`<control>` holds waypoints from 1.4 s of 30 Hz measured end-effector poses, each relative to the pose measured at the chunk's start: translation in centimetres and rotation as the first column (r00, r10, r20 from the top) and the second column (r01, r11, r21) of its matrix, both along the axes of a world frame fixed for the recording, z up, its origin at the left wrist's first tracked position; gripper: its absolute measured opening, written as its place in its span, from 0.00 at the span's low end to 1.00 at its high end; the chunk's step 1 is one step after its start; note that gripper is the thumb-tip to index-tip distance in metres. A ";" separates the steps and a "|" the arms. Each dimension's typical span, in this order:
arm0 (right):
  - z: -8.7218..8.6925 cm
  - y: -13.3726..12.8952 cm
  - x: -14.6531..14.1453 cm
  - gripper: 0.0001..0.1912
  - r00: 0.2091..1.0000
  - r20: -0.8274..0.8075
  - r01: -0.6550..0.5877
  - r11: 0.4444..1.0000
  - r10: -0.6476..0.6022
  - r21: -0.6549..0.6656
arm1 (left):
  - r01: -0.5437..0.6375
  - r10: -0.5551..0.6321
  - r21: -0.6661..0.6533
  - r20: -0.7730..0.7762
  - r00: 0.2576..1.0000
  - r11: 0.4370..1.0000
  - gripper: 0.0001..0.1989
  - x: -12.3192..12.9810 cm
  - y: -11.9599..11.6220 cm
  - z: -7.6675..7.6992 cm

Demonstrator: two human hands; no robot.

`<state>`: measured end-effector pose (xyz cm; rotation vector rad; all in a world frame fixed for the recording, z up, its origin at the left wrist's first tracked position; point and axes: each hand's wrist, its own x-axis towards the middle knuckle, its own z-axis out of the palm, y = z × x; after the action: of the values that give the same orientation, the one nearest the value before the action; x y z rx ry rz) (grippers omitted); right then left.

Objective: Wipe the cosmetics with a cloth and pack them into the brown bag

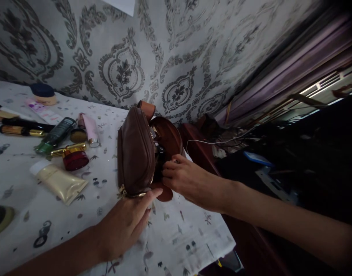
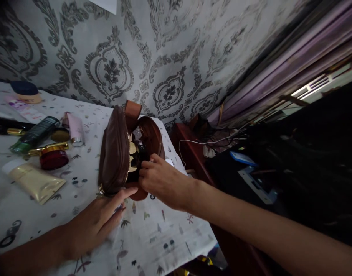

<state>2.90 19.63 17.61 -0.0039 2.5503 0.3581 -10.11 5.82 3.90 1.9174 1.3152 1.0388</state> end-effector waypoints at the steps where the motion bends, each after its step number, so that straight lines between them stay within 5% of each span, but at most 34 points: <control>1: -0.3 -0.1 0.2 0.05 1.000 -0.007 -0.006 1.000 0.006 0.009 | 0.001 -0.001 0.002 -0.006 1.000 1.000 0.26 0.0 0.0 0.0; 6: -0.8 -0.3 -0.1 0.08 0.997 -0.054 -0.045 0.999 0.045 0.014 | 0.014 -0.014 0.021 -0.008 1.000 1.000 0.27 -0.3 0.2 0.1; 13: 0.9 0.8 -2.3 0.07 0.995 -0.098 0.026 0.999 -0.030 -0.037 | -0.003 0.005 0.027 -0.055 0.998 1.000 0.27 -0.2 0.1 -0.4; 22: -0.8 3.1 0.7 0.10 0.973 -0.231 0.036 0.977 0.014 0.212 | 0.018 -0.013 0.061 -0.076 0.997 0.998 0.26 -0.4 0.3 -0.2; 33: 0.1 2.9 0.0 0.13 0.937 -0.319 0.200 0.967 -0.143 0.155 | -0.004 0.009 0.055 -0.086 0.996 0.998 0.30 -0.2 -0.1 -1.3; 42: 0.9 2.5 -2.5 0.14 0.939 -0.237 0.278 0.956 -0.249 0.095 | -0.015 0.029 0.124 -0.113 0.993 0.992 0.27 -0.2 0.1 -1.1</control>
<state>0.43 22.14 18.48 0.4473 2.6962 0.4353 -10.27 5.90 2.78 2.0863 1.3662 1.0556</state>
